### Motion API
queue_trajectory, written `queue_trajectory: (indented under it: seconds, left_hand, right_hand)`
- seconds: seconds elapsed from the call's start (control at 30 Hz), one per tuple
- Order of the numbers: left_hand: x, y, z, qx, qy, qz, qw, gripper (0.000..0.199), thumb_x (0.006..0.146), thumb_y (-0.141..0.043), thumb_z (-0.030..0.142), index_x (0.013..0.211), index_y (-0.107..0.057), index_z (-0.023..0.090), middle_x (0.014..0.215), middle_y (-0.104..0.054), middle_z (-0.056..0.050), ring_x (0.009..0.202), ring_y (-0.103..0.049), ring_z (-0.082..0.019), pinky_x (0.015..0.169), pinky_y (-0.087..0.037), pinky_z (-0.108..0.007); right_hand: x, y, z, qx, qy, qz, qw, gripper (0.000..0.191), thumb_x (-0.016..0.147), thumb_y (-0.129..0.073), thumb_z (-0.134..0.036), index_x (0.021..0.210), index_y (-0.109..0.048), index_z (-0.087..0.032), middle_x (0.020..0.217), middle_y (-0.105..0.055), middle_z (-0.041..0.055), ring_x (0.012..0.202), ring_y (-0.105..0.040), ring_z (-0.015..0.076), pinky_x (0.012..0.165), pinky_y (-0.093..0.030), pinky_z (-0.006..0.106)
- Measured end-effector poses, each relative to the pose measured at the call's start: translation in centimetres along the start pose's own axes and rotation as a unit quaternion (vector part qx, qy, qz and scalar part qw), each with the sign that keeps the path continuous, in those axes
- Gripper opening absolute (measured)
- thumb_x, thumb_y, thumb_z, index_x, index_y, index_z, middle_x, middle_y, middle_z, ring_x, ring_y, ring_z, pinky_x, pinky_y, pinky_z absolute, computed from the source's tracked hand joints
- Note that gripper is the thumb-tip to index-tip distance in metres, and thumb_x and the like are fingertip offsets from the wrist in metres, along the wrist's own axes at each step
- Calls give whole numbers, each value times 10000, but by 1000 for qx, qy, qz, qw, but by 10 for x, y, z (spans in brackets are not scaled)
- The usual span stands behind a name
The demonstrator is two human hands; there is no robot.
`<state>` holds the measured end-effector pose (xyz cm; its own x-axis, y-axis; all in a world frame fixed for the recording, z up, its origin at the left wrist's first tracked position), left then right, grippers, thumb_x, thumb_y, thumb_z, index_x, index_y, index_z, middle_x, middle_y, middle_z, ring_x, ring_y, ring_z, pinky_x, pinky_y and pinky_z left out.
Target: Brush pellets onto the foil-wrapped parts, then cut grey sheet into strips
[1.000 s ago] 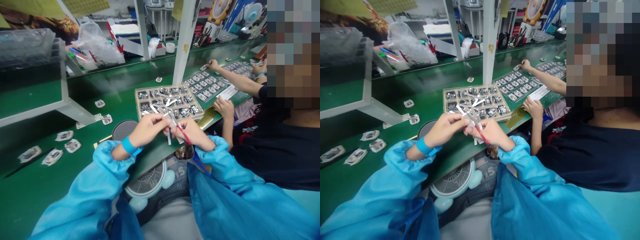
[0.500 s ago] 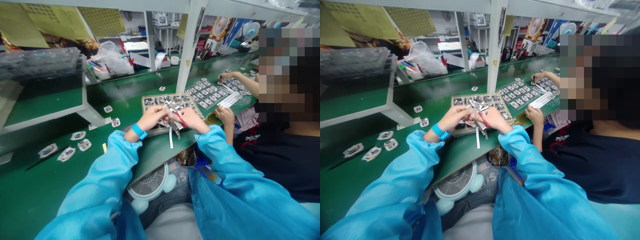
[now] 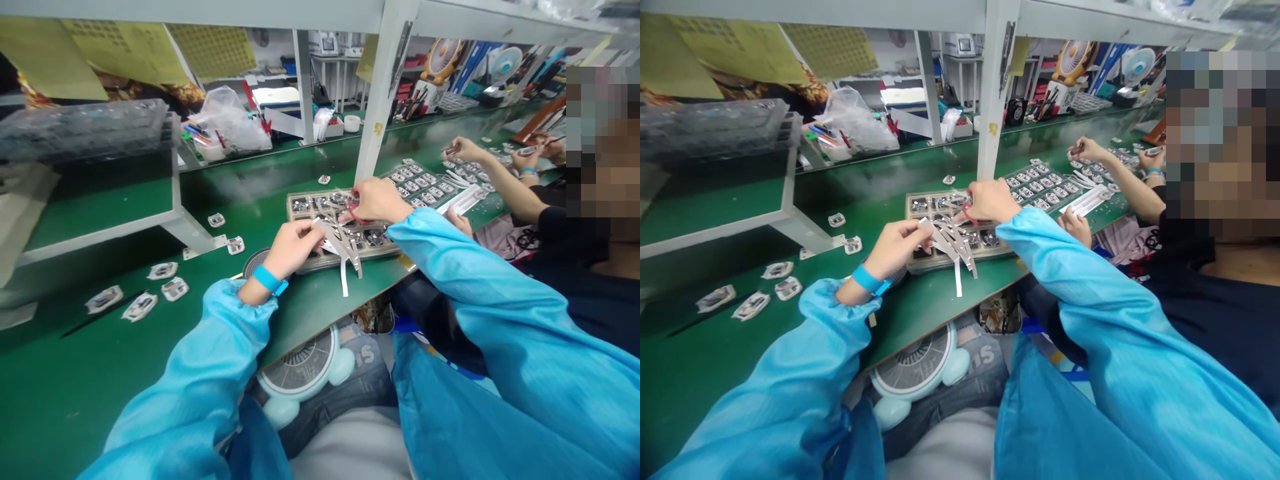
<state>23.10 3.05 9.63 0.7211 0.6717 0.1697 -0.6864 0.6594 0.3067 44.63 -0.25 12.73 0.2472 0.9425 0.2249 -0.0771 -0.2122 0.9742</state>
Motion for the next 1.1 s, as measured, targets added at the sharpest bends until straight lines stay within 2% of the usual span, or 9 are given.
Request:
queue_trajectory:
  seconds: [0.13, 0.27, 0.43, 0.5, 0.63, 0.8, 0.9, 0.97, 1.1]
  left_hand:
    - [-5, 0, 5, -7, -13, 5, 1000, 304, 848, -641, 378, 637, -646, 160, 606, -654, -14, 598, -626, -154, 617, -477, -259]
    - [-6, 0, 1, 0, -5, 13, 1000, 314, 857, -640, 395, 651, -653, 158, 604, -664, -23, 613, -624, -163, 616, -462, -261]
    - [-7, 3, -5, -11, -13, 17, 1000, 329, 875, -641, 446, 712, -670, 162, 626, -678, -23, 635, -629, -172, 629, -465, -267]
    - [-7, 4, -5, -30, -23, 14, 999, 336, 883, -644, 463, 740, -673, 161, 646, -681, -23, 645, -633, -171, 638, -469, -266]
    - [-9, 3, -3, -62, -44, -5, 997, 328, 909, -633, 462, 772, -668, 166, 684, -673, -15, 663, -632, -164, 664, -476, -268]
    - [-14, -1, 0, -42, -38, -2, 998, 337, 913, -643, 465, 765, -673, 164, 690, -669, -14, 676, -622, -161, 685, -489, -270]
    - [-22, -13, 1, -55, -23, -9, 998, 292, 893, -678, 461, 911, -729, 174, 810, -727, -35, 723, -651, -167, 714, -523, -282]
    - [-30, -27, 1, -55, -7, -41, 998, 278, 889, -685, 444, 943, -736, 176, 837, -737, -47, 735, -663, -174, 712, -535, -290]
    - [-45, -52, 4, -28, 1, -94, 995, 230, 896, -675, 387, 868, -716, 163, 787, -722, -50, 705, -651, -169, 687, -522, -290]
  right_hand:
    - [1, 11, 10, 51, -6, 49, 997, 744, 710, -663, -809, 1018, -683, -132, 995, -702, 173, 980, -622, 354, 862, -417, 441]
    - [3, 13, 12, 128, -12, 57, 990, 661, 704, -726, -724, 995, -686, -132, 964, -707, 128, 906, -624, 283, 804, -421, 371]
    - [-3, 12, 8, 326, -43, 72, 942, 556, 785, -687, -663, 902, -700, -121, 820, -698, 73, 740, -596, 188, 664, -426, 299]
    - [-17, 12, -3, 422, -21, 54, 905, 532, 806, -683, -642, 911, -718, -122, 802, -706, 69, 710, -602, 174, 638, -446, 291]
    - [-64, 2, -39, 532, 27, -52, 844, 428, 738, -803, -524, 954, -769, -156, 816, -737, 55, 696, -634, 163, 633, -499, 289]
    - [-119, -22, -52, 622, -64, -54, 779, 288, 707, -848, -412, 824, -759, -164, 722, -741, 49, 618, -652, 171, 603, -534, 309]
    - [-137, -29, -47, 664, -117, -15, 739, 256, 705, -853, -398, 800, -745, -186, 701, -740, 41, 595, -661, 175, 587, -541, 314]
    - [-145, -29, -41, 668, -147, 25, 729, 253, 698, -860, -398, 801, -743, -200, 692, -736, 34, 613, -676, 186, 603, -554, 323]
    - [-155, -27, -37, 646, -162, 69, 743, 250, 675, -879, -384, 796, -753, -205, 684, -718, 25, 616, -661, 187, 603, -548, 322]
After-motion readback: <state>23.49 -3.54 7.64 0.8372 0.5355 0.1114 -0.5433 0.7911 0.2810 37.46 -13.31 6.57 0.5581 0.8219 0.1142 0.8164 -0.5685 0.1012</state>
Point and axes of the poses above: each hand's wrist, its own x-axis towards the middle knuckle, its own y-axis out of the back of the hand, z = x × y, the point moved 6 cm from there along x, towards the middle knuckle
